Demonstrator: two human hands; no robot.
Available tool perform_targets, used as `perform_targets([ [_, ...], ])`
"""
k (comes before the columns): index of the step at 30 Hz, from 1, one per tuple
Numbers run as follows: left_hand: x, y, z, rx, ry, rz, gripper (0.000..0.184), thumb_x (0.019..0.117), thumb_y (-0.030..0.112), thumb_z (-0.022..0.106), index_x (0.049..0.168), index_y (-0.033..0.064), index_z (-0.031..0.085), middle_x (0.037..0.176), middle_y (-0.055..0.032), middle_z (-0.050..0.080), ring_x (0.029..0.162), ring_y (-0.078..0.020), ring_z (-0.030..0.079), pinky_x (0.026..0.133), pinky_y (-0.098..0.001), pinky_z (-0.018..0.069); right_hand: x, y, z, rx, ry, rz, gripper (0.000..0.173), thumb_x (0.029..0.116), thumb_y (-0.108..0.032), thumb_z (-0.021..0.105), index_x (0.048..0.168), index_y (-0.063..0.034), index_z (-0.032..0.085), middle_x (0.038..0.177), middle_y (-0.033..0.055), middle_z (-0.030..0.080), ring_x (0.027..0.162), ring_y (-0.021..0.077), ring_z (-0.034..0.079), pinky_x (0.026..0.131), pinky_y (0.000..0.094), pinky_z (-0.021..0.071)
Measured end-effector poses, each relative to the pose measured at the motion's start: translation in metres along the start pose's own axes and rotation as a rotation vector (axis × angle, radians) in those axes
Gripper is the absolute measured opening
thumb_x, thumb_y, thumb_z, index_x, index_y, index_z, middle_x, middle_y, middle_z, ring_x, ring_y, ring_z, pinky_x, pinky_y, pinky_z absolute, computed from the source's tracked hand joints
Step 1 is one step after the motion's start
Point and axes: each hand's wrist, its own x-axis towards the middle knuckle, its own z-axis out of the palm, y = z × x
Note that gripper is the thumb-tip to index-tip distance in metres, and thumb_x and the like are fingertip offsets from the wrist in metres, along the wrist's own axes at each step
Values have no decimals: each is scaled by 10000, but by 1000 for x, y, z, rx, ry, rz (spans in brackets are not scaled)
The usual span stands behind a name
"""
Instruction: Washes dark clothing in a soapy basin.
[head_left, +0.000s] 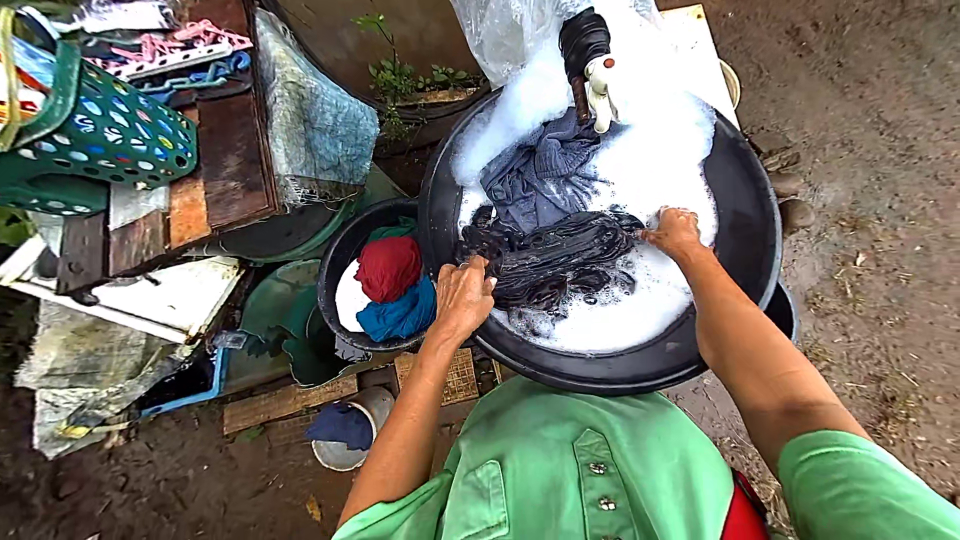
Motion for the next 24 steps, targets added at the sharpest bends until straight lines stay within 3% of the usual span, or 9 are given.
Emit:
perform_targets([
  [2, -1, -1, 4, 40, 10, 29, 361, 1046, 163, 588, 1336, -53, 588, 1170, -264, 687, 1189, -431, 612, 1136, -557, 348, 3, 5, 1, -1, -20, -16, 629, 949, -259, 764, 1350, 164, 527, 1397, 447, 469, 1362, 599, 427, 1066, 719, 381],
  [4, 0, -1, 6, 56, 14, 44, 363, 1049, 172, 579, 1336, -50, 589, 1151, -261, 692, 1161, -431, 625, 1107, -560, 377, 5, 11, 0, 73, -71, -42, 615, 958, -270, 758, 1337, 161, 537, 1348, 424, 535, 1318, 574, 492, 1076, 706, 375],
  [7, 1, -1, 8, 69, 22, 52, 358, 1056, 174, 558, 1328, -57, 589, 1131, -266, 694, 1133, -427, 640, 1087, -567, 393, 2, 14, -3, 357, -107, 53, 411, 968, -151, 716, 1210, 160, 599, 1231, 371, 604, 1175, 478, 574, 1003, 652, 422],
  [9, 1, -1, 8, 67, 29, 54, 361, 1063, 183, 550, 1325, -61, 590, 1137, -271, 691, 1136, -428, 641, 1081, -572, 396, 1, 15, 2, 422, -61, 159, 375, 946, -121, 716, 1163, 163, 601, 1191, 352, 613, 1116, 443, 593, 957, 624, 445],
  [12, 0, -2, 9, 51, 62, 67, 360, 1080, 209, 527, 1297, -67, 607, 1106, -276, 696, 1109, -433, 654, 1059, -579, 413, -5, 8, 9, 273, -78, 142, 477, 938, -165, 743, 1225, 177, 577, 1263, 385, 590, 1218, 506, 570, 1018, 665, 431],
  [14, 1, -4, 11, 40, 97, 78, 351, 1094, 213, 497, 1267, -67, 617, 1060, -275, 700, 1071, -441, 664, 1037, -580, 428, -14, -6, 11, 119, -103, 21, 431, 955, -165, 729, 1189, 178, 614, 1235, 408, 602, 1210, 551, 574, 1005, 704, 427],
  [17, 0, -3, 12, 29, 126, 71, 320, 1091, 175, 493, 1253, -75, 609, 1030, -291, 693, 1043, -467, 664, 1010, -602, 441, -27, -20, 12, 81, -59, -48, 369, 1004, -206, 650, 1167, 126, 642, 1184, 375, 635, 1173, 536, 600, 979, 694, 438],
  [21, 0, -1, 12, -9, 150, 28, 306, 1070, 136, 531, 1263, -93, 596, 1064, -315, 682, 1092, -487, 643, 1037, -613, 425, -22, -12, 30, 559, 79, 113, 444, 1009, -139, 641, 1381, 82, 543, 1335, 336, 586, 1254, 447, 573, 1050, 591, 449],
  [24, 0, 2, 9, -1, 113, -3, 294, 1046, 113, 571, 1281, -61, 602, 1059, -300, 690, 1093, -484, 643, 1027, -611, 436, -25, -16, 40, 675, 12, 261, 416, 1004, -111, 638, 1318, 139, 530, 1317, 333, 566, 1212, 410, 569, 1022, 556, 452],
])
